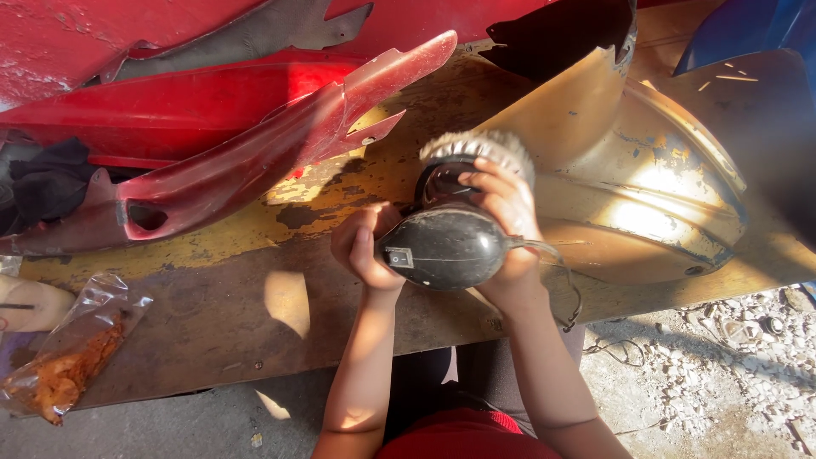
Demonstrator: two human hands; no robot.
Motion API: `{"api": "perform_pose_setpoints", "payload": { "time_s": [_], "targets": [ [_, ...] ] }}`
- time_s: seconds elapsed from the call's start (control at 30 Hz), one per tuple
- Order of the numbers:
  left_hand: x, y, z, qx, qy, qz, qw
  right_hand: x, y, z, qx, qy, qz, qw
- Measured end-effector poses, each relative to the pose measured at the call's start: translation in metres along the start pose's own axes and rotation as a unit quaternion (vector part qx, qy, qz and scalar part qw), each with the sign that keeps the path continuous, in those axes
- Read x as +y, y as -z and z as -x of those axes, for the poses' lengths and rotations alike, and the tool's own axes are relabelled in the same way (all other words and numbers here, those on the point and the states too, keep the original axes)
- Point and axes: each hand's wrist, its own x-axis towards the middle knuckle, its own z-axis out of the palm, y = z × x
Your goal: The person uses a handheld electric sander with a brush attachment to sand the surface of a beige plastic motorcycle part. They hold the tool with both hands and move it across the curved surface of the part, which is resting on a metal workbench alongside other red and blue plastic pieces.
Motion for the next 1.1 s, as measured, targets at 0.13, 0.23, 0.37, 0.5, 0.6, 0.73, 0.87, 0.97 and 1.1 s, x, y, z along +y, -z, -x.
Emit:
{"api": "perform_pose_setpoints", "payload": {
  "time_s": [0.13, 0.23, 0.37, 0.5, 0.6, 0.73, 0.87, 0.97, 1.1],
  "targets": [
    [0.005, -0.021, -0.022, -0.034, 0.089, 0.209, 0.973, 0.002, 0.010, -0.015, 0.041, 0.039, 0.023, 0.998],
    [0.004, -0.025, -0.022, -0.042, -0.044, 0.060, 0.996, 0.008, 0.014, -0.010, 0.050, 0.028, -0.010, 0.998],
    [0.012, -0.022, 0.002, -0.055, -0.167, -0.101, 0.979, 0.009, 0.018, 0.013, 0.038, 0.010, -0.063, 0.997],
    [0.016, -0.026, 0.010, -0.073, -0.046, -0.020, 0.996, 0.008, 0.024, 0.021, 0.043, -0.017, -0.058, 0.997],
    [0.045, -0.046, -0.035, -0.093, -0.057, 0.059, 0.992, 0.016, 0.035, 0.014, 0.060, -0.032, -0.040, 0.997],
    [0.057, -0.074, -0.069, -0.131, -0.016, 0.154, 0.979, 0.037, 0.047, -0.001, 0.133, 0.028, 0.015, 0.991],
    [0.057, -0.089, -0.056, -0.142, -0.050, 0.157, 0.976, 0.017, 0.055, -0.013, 0.143, -0.028, 0.055, 0.988],
    [0.061, -0.091, -0.036, -0.139, -0.044, 0.147, 0.978, 0.017, 0.058, 0.003, 0.156, 0.040, -0.046, 0.986],
    [0.066, -0.090, -0.023, -0.163, -0.010, 0.135, 0.977, 0.037, 0.065, 0.035, 0.130, -0.043, -0.037, 0.990]
  ]
}}
